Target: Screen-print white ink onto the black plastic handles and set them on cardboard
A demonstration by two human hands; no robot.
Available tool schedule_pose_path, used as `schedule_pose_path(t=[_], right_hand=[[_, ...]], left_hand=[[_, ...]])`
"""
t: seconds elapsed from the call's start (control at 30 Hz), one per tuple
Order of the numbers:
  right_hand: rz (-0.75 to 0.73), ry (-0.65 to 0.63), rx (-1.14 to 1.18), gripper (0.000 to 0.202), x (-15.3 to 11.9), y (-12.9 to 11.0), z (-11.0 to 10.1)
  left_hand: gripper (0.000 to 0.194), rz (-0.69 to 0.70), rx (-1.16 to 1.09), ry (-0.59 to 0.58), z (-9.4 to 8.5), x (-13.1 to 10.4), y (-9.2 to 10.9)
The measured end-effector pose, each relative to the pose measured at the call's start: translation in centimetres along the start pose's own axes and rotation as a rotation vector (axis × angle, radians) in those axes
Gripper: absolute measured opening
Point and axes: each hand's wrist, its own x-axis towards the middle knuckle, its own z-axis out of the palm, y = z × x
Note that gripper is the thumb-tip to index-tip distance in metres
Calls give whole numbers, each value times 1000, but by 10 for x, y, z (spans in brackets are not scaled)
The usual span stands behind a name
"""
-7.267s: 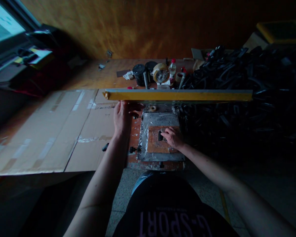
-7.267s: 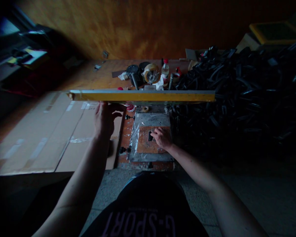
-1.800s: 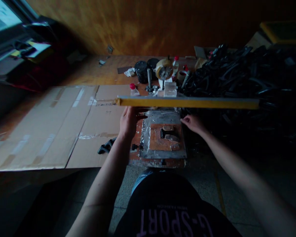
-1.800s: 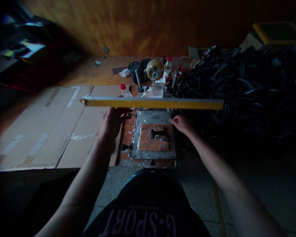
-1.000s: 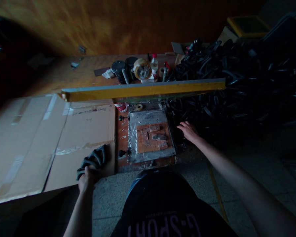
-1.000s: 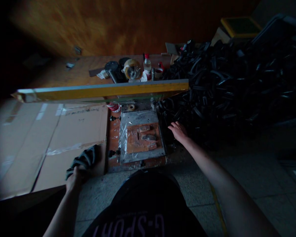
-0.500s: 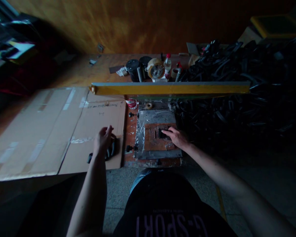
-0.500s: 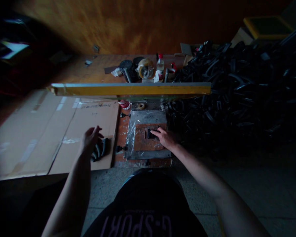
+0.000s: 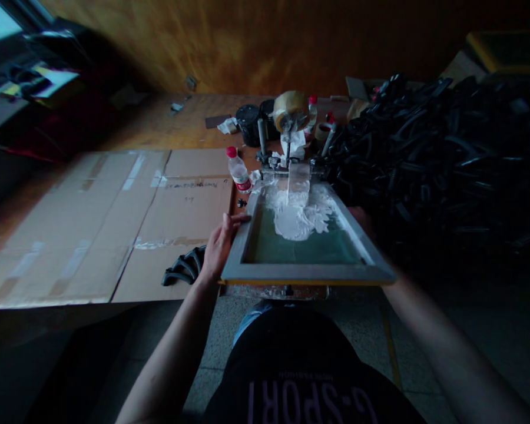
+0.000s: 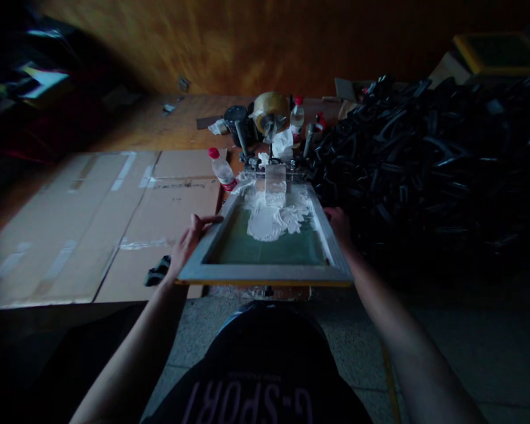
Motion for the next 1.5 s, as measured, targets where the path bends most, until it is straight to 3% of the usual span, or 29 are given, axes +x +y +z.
schedule_pose_path(t=[0.07,0.17,0.23,0.3,0.37,0.43,0.53,0.63,0.7,0.83,0.93,1.03,1.1,1.23,1.3,1.37,1.43,1.5], right_hand=[[28,109,32,35,21,0,-11],[-125,208,58,54,47,-36,-12],[-234,122,-2,57,56,-68,-5],[-256,-45,-62,40,54,-93,4],[-256,-180,-99,22,42,-105,12],[-324,-234,-127,13,21,-105,16],[-576,-290,-138,22,-10,-95,11],[-753,-372,-78,24,-19,-88,1],[-732,-371,-25,20,-13,-88,-3],[-561,-183,-24,18,-12,-93,7],[-636,-177,-24,24,-28,-90,16],[-639,-207,22,17,-30,-90,14],[-545,-172,53,14,-12,-97,8],[-336,-43,59,53,50,-103,-15],[-251,63,72,61,77,-87,-32],[-169,199,128,55,92,-54,-48],[-46,294,182,43,95,-18,-54],[84,264,204,36,82,8,-44]], left_hand=[[60,-132,45,-17,-5,-9,-31],[64,-188,80,-41,-4,-8,-78],[68,-181,109,-39,-2,-2,-102],[71,-178,145,-30,-2,4,-119],[70,-173,184,-24,-3,7,-129],[67,-164,201,-25,-5,8,-134],[68,-179,183,-35,-7,7,-137],[70,-194,155,-37,-7,6,-137],[70,-190,138,-28,-6,6,-136],[71,-181,108,-28,-5,4,-130],[71,-181,116,-32,-4,3,-127],[71,-186,143,-22,-4,2,-121],[72,-190,144,-36,-4,1,-113],[73,-189,69,-48,-6,-3,-76],[65,-160,38,-13,-7,-3,-50],[61,-125,7,-3,-5,0,-25],[61,-39,-69,-19,0,9,-2],[56,110,-170,-23,9,21,19]])
